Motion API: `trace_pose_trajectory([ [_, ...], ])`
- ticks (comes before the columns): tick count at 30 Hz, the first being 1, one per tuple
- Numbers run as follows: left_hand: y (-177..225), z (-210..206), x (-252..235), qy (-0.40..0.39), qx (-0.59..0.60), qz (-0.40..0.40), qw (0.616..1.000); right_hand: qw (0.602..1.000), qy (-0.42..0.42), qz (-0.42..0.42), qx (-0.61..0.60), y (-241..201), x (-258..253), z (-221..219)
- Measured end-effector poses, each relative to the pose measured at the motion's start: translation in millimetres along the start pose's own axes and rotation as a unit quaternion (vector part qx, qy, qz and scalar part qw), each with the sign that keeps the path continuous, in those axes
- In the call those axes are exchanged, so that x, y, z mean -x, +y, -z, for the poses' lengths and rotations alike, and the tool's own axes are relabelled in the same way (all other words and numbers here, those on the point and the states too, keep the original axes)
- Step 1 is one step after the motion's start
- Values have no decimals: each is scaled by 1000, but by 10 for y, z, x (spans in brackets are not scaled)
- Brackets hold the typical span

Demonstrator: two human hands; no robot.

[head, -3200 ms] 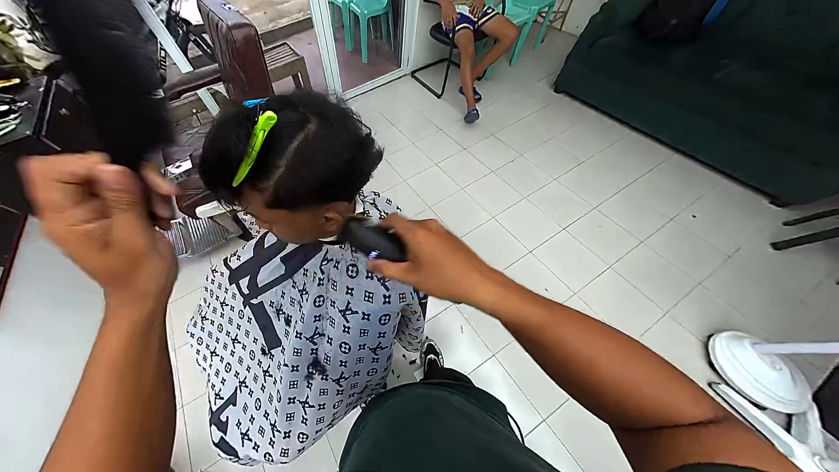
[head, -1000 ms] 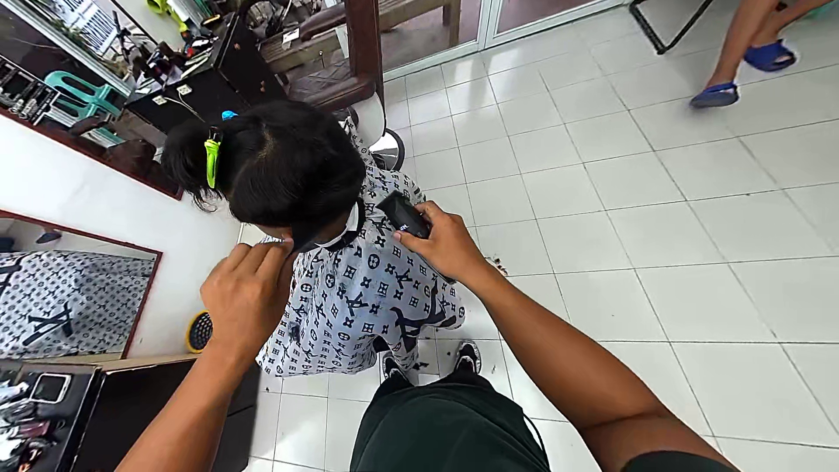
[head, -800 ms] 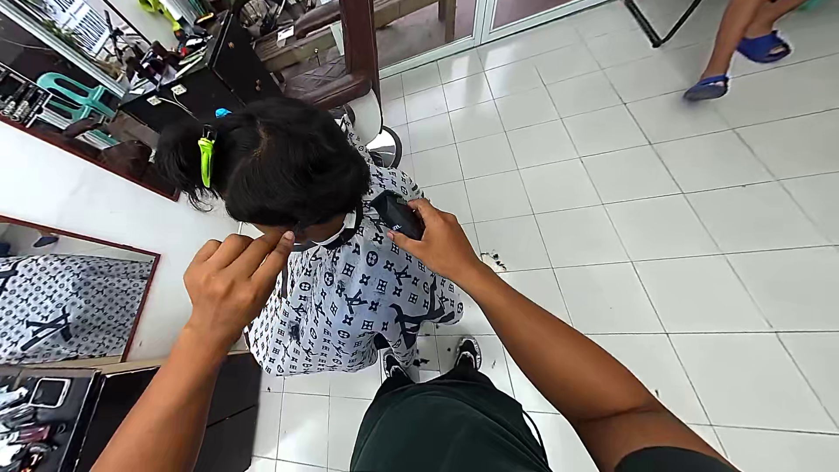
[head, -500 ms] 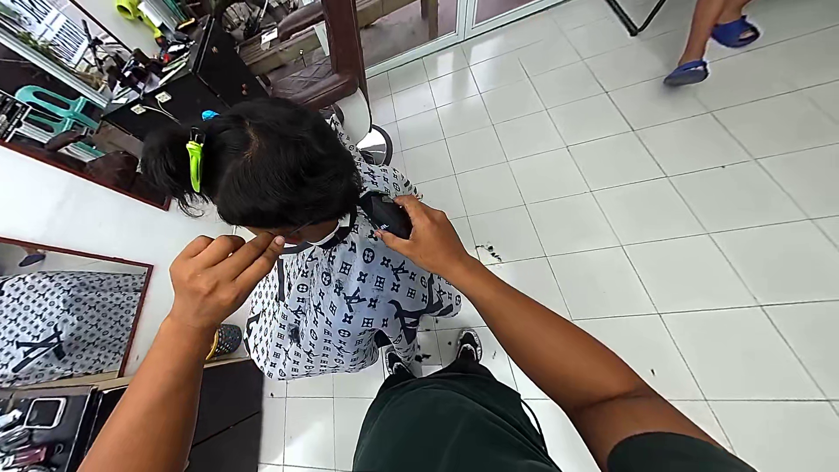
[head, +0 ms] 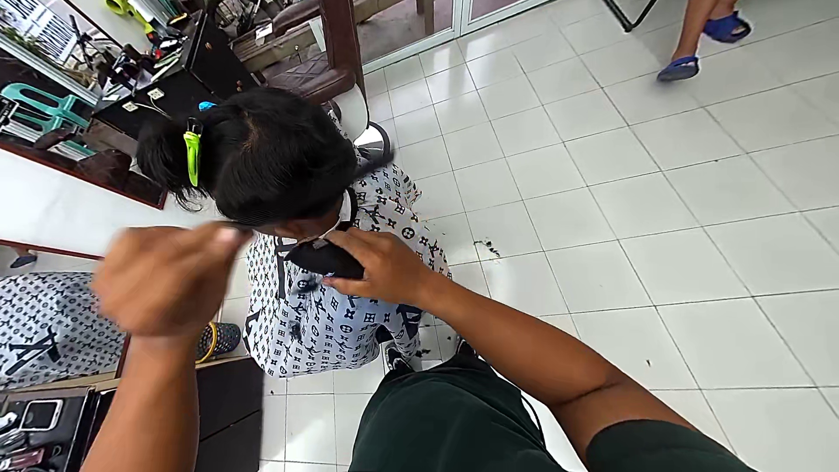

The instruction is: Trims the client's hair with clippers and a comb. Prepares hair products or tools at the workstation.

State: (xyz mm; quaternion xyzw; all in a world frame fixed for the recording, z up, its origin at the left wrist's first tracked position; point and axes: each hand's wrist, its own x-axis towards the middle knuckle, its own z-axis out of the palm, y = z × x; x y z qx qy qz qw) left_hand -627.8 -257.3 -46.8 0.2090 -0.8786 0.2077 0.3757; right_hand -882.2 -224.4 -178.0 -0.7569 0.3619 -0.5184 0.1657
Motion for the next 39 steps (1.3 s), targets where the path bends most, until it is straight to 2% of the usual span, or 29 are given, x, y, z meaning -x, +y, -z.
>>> trace_pose_trajectory([
  [2, 6, 209, -75, 31, 41, 113, 992, 997, -20, -74, -30, 92, 142, 82],
  [3, 1, 254, -96, 5, 52, 134, 990, 990, -19, -136, -37, 181, 221, 135],
  [5, 22, 184, -73, -130, 48, 107, 985, 968, 0, -250, -22, 371, 338, 232],
  [7, -6, -3, 131, -260, 39, 85, 961, 949, 23, -314, -1, 473, 377, 308],
  [9, -23, -144, 343, -299, 29, 106, 948, 940, 33, -338, 11, 474, 345, 361],
  [12, 27, -189, 345, -269, 2, 143, 952, 942, 31, -334, 20, 405, 272, 388],
  [15, 65, -174, 167, -207, -19, 133, 969, 950, 29, -310, 33, 336, 215, 383],
  [18, -12, -155, 103, -168, -58, 33, 984, 959, 33, -279, 44, 269, 163, 364],
  [21, -134, -151, 162, -154, -77, -73, 982, 965, 30, -258, 43, 202, 131, 336],
  [24, -202, -183, 219, -151, -78, -105, 980, 970, 23, -240, 39, 129, 95, 272],
  [27, -225, -226, 239, -137, -68, -119, 981, 983, 34, -179, 23, -53, 10, 106],
  [29, -223, -193, 209, -98, -33, -96, 990, 993, 17, -120, 9, -203, -61, -3],
  [30, -205, -129, 175, -56, -7, -55, 997, 995, -5, -96, -5, -247, -82, -18],
  [31, -178, -29, 135, -9, 16, 5, 1000, 996, -30, -83, -22, -258, -78, -5],
  [33, -148, 190, 62, 44, 64, 137, 988, 990, -57, -117, -50, -173, 36, 92],
  [34, -141, 251, 30, 28, 83, 173, 981, 984, -52, -161, -56, -80, 124, 166],
  [35, -125, 265, 28, -27, 84, 183, 979, 974, -35, -215, -57, 37, 208, 244],
  [38, -82, -3, 158, -234, 71, 156, 957, 940, 31, -338, -23, 309, 368, 459],
  [39, -70, -119, 217, -268, 64, 156, 949, 933, 50, -357, -16, 352, 372, 517],
])
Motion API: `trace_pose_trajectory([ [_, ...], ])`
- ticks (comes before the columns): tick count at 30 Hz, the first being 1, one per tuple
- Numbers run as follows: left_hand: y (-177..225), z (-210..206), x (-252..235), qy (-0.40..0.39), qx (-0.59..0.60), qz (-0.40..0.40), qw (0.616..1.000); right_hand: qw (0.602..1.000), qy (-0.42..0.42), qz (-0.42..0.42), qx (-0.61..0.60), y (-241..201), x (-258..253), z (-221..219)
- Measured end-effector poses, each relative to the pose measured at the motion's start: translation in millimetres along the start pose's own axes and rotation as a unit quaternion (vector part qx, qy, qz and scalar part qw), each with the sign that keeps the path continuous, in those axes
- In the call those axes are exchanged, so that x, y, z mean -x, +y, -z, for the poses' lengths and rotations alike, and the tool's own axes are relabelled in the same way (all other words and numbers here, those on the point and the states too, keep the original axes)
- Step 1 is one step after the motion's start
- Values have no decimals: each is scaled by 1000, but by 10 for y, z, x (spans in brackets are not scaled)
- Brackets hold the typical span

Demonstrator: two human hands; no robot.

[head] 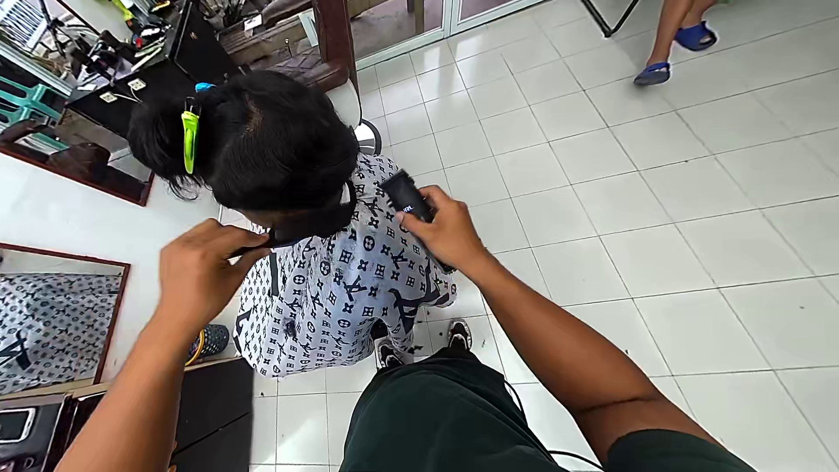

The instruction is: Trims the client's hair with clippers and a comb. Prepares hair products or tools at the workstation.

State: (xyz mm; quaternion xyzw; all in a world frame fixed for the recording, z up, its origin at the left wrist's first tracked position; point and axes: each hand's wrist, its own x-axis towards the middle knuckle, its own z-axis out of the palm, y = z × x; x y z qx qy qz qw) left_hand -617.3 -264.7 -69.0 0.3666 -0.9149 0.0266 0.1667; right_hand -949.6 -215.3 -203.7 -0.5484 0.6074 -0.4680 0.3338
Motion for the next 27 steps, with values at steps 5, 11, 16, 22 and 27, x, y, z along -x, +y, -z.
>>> trace_pose_trajectory([
  [5, 201, -78, -246, 46, -12, 57, 997, 1000, 12, 7, 4, -89, -175, 114],
  [11, 260, 167, -403, 158, -70, -74, 982, 995, -19, 76, 56, -280, -200, 217],
  [16, 137, 84, -191, 158, -135, -183, 961, 993, -45, 92, 63, -325, -115, 229],
  [22, 114, 51, -155, 157, -138, -207, 956, 984, -31, 145, 95, -423, -40, 111],
  [27, 73, 23, -188, 154, -125, -229, 953, 965, -15, 252, 76, -699, 48, -188],
])
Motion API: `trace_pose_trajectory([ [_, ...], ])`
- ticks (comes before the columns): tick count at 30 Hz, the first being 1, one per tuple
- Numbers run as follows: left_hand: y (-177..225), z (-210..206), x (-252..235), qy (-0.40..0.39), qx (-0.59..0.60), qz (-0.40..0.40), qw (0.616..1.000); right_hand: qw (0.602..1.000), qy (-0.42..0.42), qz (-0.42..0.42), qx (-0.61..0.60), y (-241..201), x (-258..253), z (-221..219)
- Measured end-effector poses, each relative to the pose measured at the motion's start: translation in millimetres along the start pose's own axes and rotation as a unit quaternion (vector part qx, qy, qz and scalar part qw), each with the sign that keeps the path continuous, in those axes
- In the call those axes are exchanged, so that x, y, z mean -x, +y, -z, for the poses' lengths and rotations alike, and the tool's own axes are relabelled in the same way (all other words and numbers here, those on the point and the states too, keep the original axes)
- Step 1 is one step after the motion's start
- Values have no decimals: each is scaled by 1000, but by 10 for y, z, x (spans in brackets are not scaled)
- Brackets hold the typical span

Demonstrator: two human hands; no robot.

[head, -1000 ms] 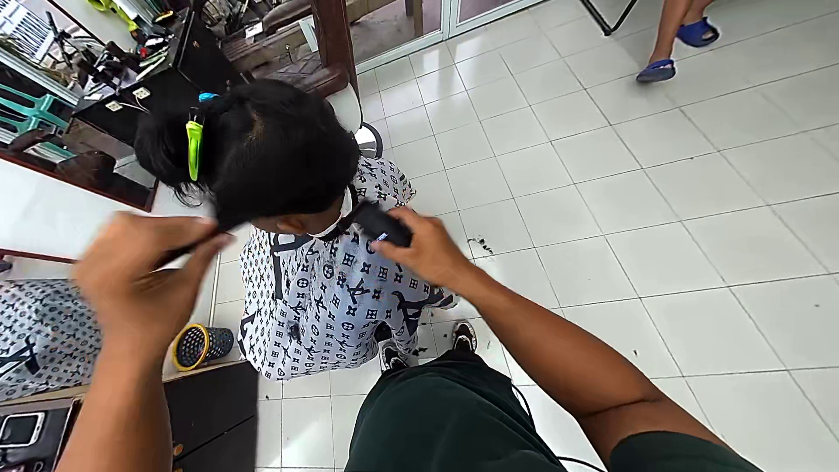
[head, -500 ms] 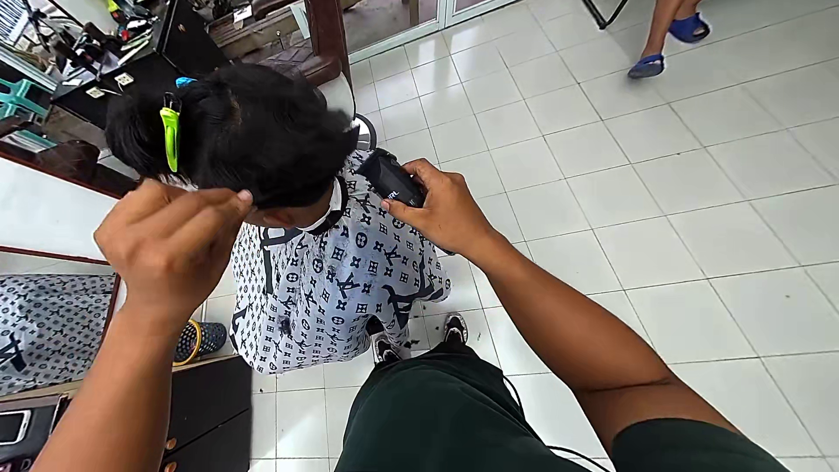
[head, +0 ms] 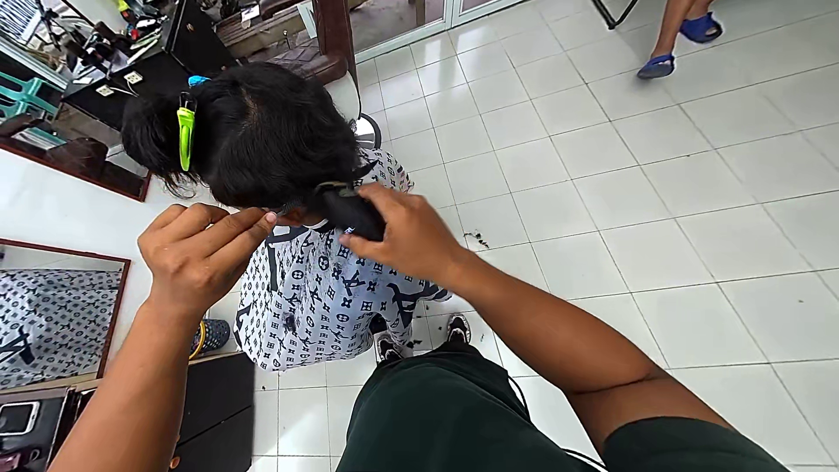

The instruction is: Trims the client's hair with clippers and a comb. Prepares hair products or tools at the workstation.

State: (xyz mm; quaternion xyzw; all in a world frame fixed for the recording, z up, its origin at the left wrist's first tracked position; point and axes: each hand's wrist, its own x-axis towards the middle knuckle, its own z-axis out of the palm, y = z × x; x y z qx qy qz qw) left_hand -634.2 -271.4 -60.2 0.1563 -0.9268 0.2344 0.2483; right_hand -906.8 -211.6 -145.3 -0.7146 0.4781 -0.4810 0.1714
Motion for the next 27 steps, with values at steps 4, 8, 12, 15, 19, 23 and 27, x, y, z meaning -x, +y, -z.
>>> trace_pose_trajectory([
  [4, -138, 322, 91, 101, 91, 138, 981, 995, -58, 70, -49, -116, 70, -117],
  [8, -129, 750, 6, 118, 162, 406, 891, 992, -81, -78, -53, 318, 319, -5],
  [12, -33, 255, 86, -106, 162, 171, 966, 978, -35, -204, -26, 636, 421, 115],
  [15, 33, -73, 423, -162, 157, 196, 954, 975, -1, -220, -24, 660, 409, 156],
  [19, 171, -114, 410, -155, 96, 245, 952, 976, 16, -217, -25, 642, 356, 108],
  [23, 260, -85, 171, -111, 34, 232, 966, 980, 13, -195, -26, 650, 239, -23],
  [27, 237, -63, 43, -69, -3, 199, 977, 984, 2, -175, -26, 622, 137, -108],
])
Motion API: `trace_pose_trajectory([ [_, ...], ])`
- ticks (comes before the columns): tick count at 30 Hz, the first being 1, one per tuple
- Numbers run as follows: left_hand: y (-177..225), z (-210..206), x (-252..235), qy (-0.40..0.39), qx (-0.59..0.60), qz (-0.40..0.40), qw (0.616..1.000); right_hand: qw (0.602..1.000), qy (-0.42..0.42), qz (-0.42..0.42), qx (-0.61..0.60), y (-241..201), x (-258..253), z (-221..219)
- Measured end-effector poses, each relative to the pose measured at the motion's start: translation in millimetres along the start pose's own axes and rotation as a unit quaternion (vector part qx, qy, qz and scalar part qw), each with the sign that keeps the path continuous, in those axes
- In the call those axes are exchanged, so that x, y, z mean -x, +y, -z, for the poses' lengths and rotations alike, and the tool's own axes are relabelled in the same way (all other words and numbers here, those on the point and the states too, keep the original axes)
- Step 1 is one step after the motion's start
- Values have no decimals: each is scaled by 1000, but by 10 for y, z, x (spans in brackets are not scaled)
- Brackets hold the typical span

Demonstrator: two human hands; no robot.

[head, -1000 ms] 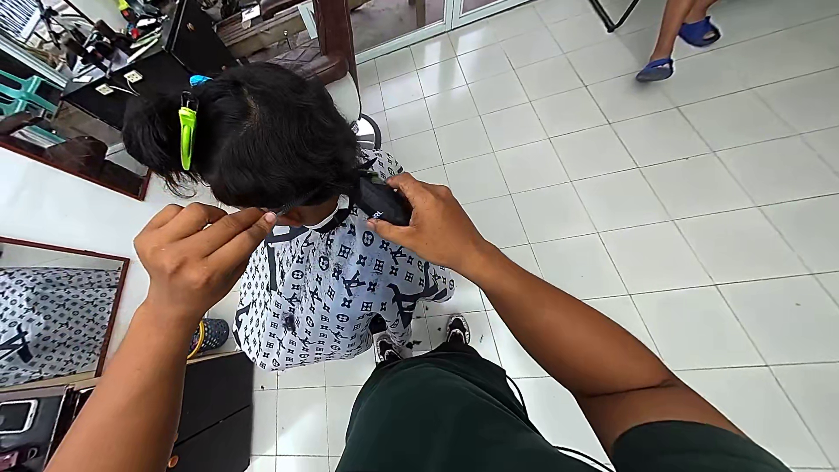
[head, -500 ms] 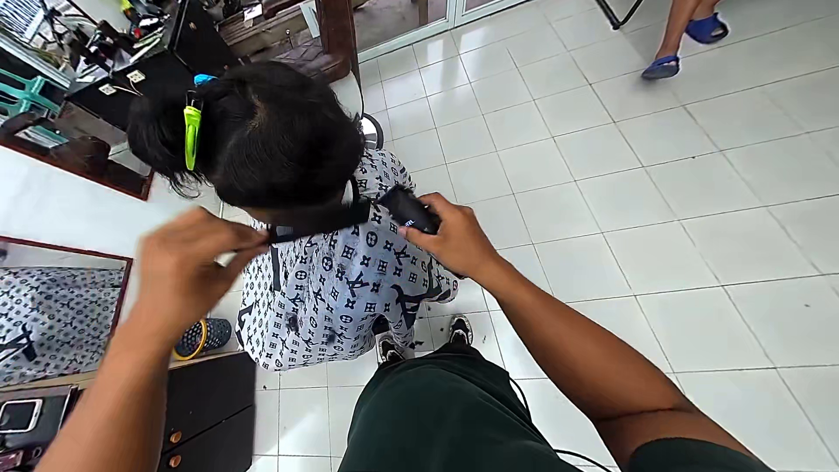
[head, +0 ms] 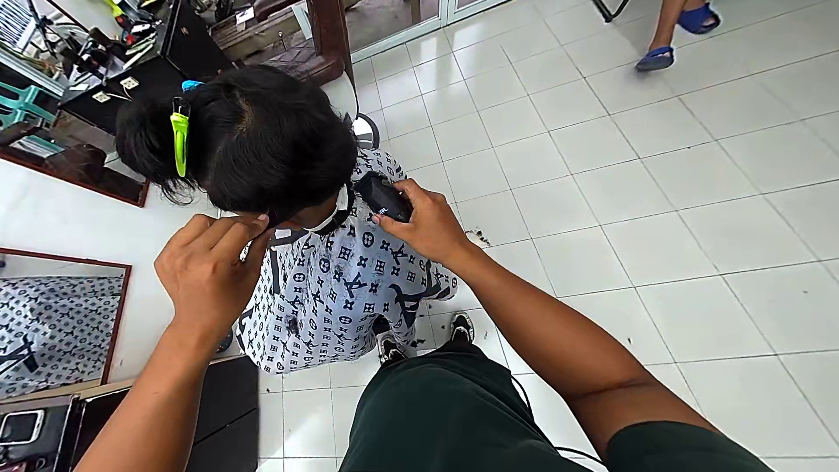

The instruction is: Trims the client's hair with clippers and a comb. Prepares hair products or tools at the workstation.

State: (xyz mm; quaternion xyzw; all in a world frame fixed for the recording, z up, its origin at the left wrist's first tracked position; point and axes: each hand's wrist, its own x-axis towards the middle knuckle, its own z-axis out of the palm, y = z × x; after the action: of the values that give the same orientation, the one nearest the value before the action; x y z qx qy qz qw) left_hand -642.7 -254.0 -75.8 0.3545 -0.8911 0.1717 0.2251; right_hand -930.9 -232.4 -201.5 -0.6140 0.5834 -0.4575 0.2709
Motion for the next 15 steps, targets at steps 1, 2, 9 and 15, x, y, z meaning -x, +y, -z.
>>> trace_pose_trajectory([
  [1, -14, 2, -6, 10, -14, -23, 1000, 1000, 1, 5, 2, -20, -7, -8],
  [2, -33, 0, -6, 20, -29, -52, 998, 1000, 1, 11, 5, -40, -9, -13],
  [9, -249, -40, 2, 57, -49, -172, 982, 998, 18, 56, 27, -155, 42, -6],
  [15, -359, -83, -15, 76, -19, -216, 973, 989, 24, 149, 7, -499, 98, -187],
])
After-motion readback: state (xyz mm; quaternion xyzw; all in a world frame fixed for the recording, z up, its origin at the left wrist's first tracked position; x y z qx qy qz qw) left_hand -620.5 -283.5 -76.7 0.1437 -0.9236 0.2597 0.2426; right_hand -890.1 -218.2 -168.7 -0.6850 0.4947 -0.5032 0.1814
